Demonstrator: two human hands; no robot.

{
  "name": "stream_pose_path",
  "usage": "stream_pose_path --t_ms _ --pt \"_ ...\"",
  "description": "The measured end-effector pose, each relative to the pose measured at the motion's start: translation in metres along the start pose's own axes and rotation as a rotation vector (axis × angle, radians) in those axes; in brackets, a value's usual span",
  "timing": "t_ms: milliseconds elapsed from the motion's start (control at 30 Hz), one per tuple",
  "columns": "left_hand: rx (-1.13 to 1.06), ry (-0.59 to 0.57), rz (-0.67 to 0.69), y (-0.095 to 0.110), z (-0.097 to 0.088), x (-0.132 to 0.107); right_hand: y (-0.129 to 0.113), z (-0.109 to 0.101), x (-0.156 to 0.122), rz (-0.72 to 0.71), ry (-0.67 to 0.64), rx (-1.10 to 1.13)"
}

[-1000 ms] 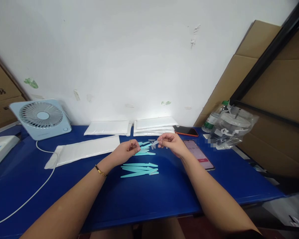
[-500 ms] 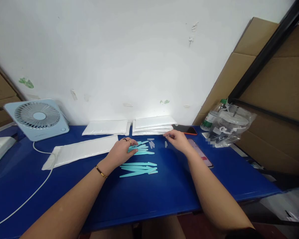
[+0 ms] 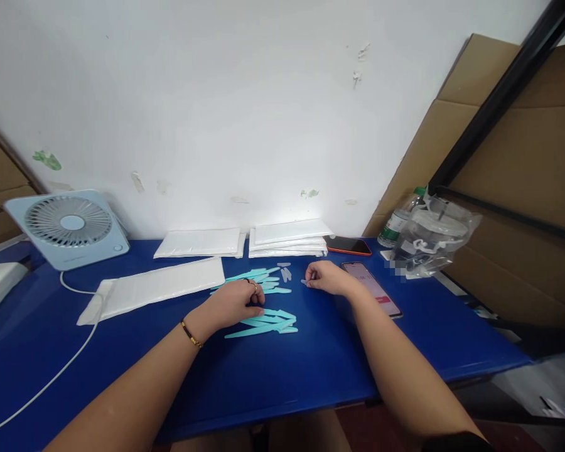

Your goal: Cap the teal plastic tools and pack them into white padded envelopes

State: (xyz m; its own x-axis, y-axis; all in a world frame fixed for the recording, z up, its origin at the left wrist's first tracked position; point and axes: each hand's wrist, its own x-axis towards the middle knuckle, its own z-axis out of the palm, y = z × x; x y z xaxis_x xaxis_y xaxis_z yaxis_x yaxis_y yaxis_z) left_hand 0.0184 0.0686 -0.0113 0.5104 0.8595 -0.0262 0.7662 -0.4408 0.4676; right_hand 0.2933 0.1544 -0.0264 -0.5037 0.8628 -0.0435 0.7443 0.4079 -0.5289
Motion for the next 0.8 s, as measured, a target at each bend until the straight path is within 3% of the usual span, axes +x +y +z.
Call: stream_pose_path --t_ms 167,333,800 --pt "0.01 0.01 -0.081 0.001 0.0 0.001 -0.015 -0.002 -0.005 0.002 -0.112 0.245" --pt "-0.05 0.09 -0.169 -0.01 -0.002 0.004 -0.03 -0.004 -0.01 -0.114 -0.228 0.517" --pt "-0.062 0.111 -0.165 -0.008 -0.004 0.006 -0.045 0.016 -0.005 -0.173 -0.189 0.594"
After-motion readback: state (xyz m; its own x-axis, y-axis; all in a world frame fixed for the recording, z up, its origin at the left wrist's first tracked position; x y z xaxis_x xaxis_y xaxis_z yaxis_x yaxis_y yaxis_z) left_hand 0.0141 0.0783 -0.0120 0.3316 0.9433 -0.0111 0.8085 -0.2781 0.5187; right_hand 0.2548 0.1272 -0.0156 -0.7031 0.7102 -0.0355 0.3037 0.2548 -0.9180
